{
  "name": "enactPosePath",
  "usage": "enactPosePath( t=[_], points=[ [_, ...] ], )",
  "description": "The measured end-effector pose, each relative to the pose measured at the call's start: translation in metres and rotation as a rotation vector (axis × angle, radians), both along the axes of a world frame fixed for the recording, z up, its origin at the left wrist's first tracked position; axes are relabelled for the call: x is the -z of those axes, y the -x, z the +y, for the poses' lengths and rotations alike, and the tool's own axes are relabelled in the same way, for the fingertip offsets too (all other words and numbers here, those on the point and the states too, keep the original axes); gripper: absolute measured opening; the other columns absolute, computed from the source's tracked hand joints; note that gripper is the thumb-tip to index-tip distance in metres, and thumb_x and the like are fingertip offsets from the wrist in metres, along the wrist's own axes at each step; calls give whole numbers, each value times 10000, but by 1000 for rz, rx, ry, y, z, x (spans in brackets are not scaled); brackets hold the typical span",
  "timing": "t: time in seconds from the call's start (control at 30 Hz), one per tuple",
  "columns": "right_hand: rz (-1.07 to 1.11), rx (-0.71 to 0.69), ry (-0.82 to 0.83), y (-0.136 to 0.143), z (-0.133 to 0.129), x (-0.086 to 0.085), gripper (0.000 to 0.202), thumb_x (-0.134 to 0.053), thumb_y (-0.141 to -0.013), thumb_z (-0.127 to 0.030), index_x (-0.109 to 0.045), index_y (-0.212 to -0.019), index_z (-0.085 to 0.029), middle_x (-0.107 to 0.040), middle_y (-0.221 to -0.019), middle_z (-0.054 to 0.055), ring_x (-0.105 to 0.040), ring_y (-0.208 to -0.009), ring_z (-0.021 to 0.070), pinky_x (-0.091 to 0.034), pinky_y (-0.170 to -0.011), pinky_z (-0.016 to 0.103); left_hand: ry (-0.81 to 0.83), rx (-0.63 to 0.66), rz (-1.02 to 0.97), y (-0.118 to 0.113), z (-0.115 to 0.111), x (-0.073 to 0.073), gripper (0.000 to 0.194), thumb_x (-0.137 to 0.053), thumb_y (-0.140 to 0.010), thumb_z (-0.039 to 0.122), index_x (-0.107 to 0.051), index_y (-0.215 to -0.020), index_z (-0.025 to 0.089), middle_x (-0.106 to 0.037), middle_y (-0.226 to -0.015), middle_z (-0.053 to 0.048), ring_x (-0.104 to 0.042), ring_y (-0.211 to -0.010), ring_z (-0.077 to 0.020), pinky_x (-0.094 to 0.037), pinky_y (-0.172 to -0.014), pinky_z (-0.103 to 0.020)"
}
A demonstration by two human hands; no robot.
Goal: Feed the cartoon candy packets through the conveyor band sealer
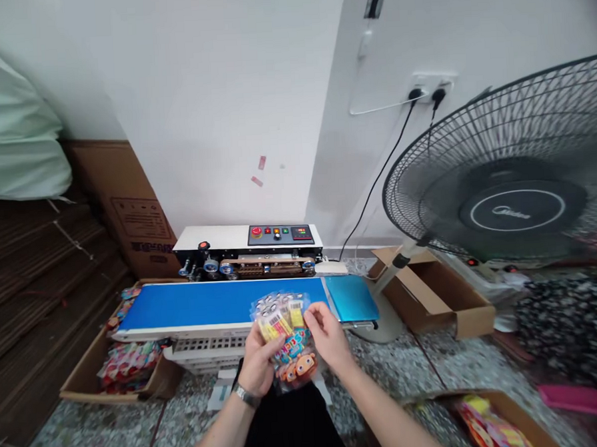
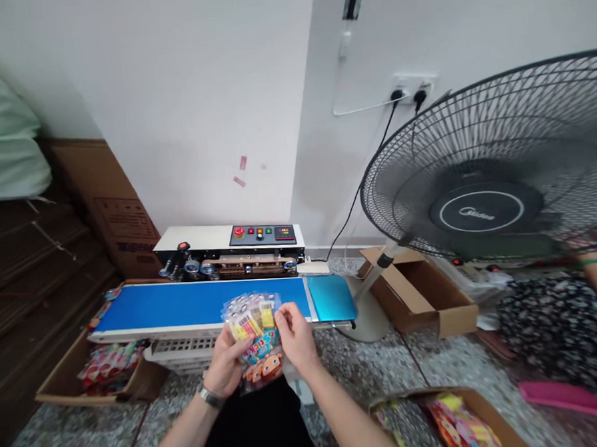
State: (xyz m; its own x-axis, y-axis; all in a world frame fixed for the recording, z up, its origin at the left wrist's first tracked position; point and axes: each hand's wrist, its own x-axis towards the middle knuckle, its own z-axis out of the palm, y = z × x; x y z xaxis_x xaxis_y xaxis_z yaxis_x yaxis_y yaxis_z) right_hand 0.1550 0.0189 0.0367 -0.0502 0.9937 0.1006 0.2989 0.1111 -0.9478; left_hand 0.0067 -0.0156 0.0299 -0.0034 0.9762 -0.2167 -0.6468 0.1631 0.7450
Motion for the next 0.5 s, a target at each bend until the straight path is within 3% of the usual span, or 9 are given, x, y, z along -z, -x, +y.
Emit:
enactPosePath(
  t=[0.13,0.27,0.5],
  points=[
    [9,141,-77,2,9,5,216,-392,-860,-408,-461,-830,-205,-510,-724,1,-501,-667,140,-410,-615,234,23,-83,-21,1,9,6,397,-709,-600,112,-558,-957,196,-690,-964,-46,-640,-875,-207,-472,-815,-345],
    [-29,275,-91,-19,41,15,240,-392,-839,-424,-469,-828,-198,-545,-717,11,-522,-651,147,-405,-585,228,67,-111,-5,12,14,12,412,-721,-589,134,-571,-966,205,-698,-947,-36,-647,-854,-200,-481,-789,-324],
    [-565,500,122,-76,115,44,208,-408,-793,-316,-567,-777,-183,-623,-691,28,-570,-645,174,-367,-584,240,108,-80,10,32,12,23,523,-721,-596,120,-541,-1084,180,-694,-969,-75,-644,-876,-226,-487,-792,-334]
  ],
)
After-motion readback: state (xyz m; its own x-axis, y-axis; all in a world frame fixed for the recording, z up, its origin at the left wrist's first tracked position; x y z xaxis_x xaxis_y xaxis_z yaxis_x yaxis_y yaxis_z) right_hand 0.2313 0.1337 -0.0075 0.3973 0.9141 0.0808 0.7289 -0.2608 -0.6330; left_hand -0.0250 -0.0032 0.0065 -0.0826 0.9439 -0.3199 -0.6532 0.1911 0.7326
